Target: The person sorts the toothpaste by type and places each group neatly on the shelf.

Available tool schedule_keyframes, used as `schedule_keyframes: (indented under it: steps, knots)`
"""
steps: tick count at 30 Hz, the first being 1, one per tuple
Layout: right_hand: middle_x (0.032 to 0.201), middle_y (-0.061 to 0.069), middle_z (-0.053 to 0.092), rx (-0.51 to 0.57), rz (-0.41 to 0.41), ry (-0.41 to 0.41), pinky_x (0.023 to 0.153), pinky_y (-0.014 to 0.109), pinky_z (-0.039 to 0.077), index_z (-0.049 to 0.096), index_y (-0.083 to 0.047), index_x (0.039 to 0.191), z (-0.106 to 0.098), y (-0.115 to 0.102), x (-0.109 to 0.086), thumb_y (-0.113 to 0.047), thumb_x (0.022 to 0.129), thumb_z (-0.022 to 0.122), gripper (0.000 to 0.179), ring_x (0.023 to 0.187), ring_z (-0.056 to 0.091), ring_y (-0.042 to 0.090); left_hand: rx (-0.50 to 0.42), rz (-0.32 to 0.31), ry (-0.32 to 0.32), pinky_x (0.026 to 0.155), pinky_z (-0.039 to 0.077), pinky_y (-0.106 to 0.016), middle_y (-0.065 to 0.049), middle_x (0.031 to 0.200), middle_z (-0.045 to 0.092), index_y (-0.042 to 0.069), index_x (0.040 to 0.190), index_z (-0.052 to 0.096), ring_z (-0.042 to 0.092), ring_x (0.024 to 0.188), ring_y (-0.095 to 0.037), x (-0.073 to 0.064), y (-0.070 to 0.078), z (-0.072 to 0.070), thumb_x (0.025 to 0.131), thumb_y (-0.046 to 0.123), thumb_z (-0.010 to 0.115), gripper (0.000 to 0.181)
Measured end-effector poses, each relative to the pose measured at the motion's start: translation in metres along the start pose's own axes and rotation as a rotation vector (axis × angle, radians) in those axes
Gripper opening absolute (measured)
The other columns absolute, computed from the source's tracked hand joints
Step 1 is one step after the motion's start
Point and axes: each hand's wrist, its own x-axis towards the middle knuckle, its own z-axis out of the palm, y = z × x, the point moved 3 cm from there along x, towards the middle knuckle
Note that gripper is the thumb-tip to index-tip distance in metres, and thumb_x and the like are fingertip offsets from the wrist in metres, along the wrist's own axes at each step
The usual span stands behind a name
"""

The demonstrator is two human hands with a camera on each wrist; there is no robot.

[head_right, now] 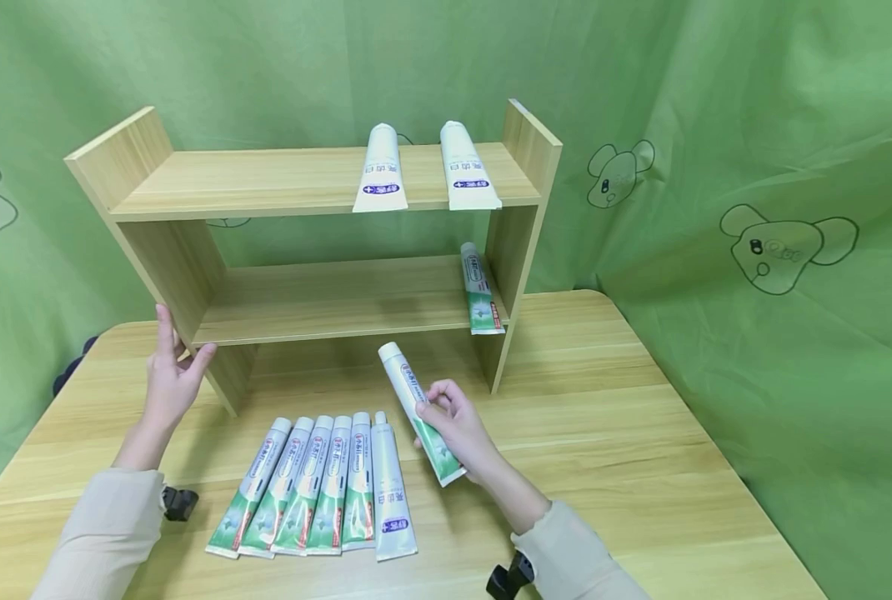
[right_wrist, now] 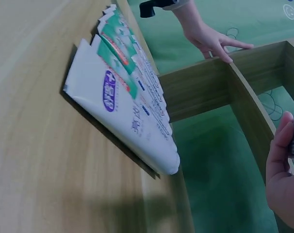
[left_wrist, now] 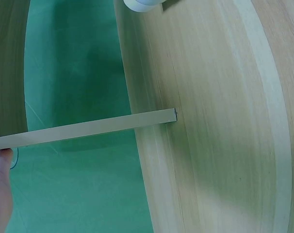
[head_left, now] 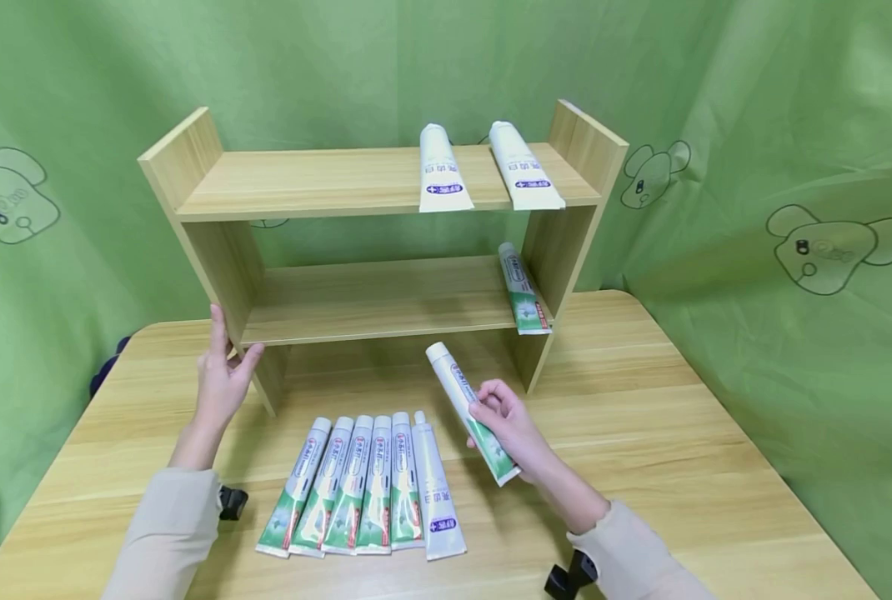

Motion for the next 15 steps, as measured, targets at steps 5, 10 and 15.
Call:
schedule_keyframes:
  steps: [5,10,15]
  knots:
    - [0.096,0.002,0.058,0.037,-0.042,0.048,0.059,0.024,0.058,0.047,-0.012,0.096,-0.003,-0.006,0.002,0.000,0.088,0.052,0.015,0.064,0.060,0.015,0.010,0.014,0.005,0.086,0.041,-0.007,-0.040,0.131,0.033,0.033,0.146,0.008,0.043,0.105,-0.060,0.000,0.000,0.001,0.087,0.000,0.057,0.084]
    - [0.111,0.003,0.057,0.038,-0.075,0.048,0.064,0.023,0.058,0.050,-0.012,0.106,-0.004,-0.009,0.002,0.000,0.088,0.052,0.022,0.069,0.062,0.015,0.011,0.014,0.011,0.086,0.041,-0.007,-0.040,0.131,0.033,0.033,0.147,0.009,0.042,0.105,-0.060,-0.001,0.000,0.001,0.087,0.001,0.057,0.083]
    - [0.131,0.022,0.043,0.032,-0.092,0.012,0.072,0.024,0.058,0.039,0.003,0.127,-0.002,-0.014,0.002,0.005,0.086,0.050,0.043,0.079,0.063,0.014,0.005,0.020,0.011,0.086,0.041,-0.008,-0.040,0.131,0.033,0.032,0.147,0.009,0.042,0.105,-0.060,0.000,0.001,0.001,0.087,0.001,0.058,0.083]
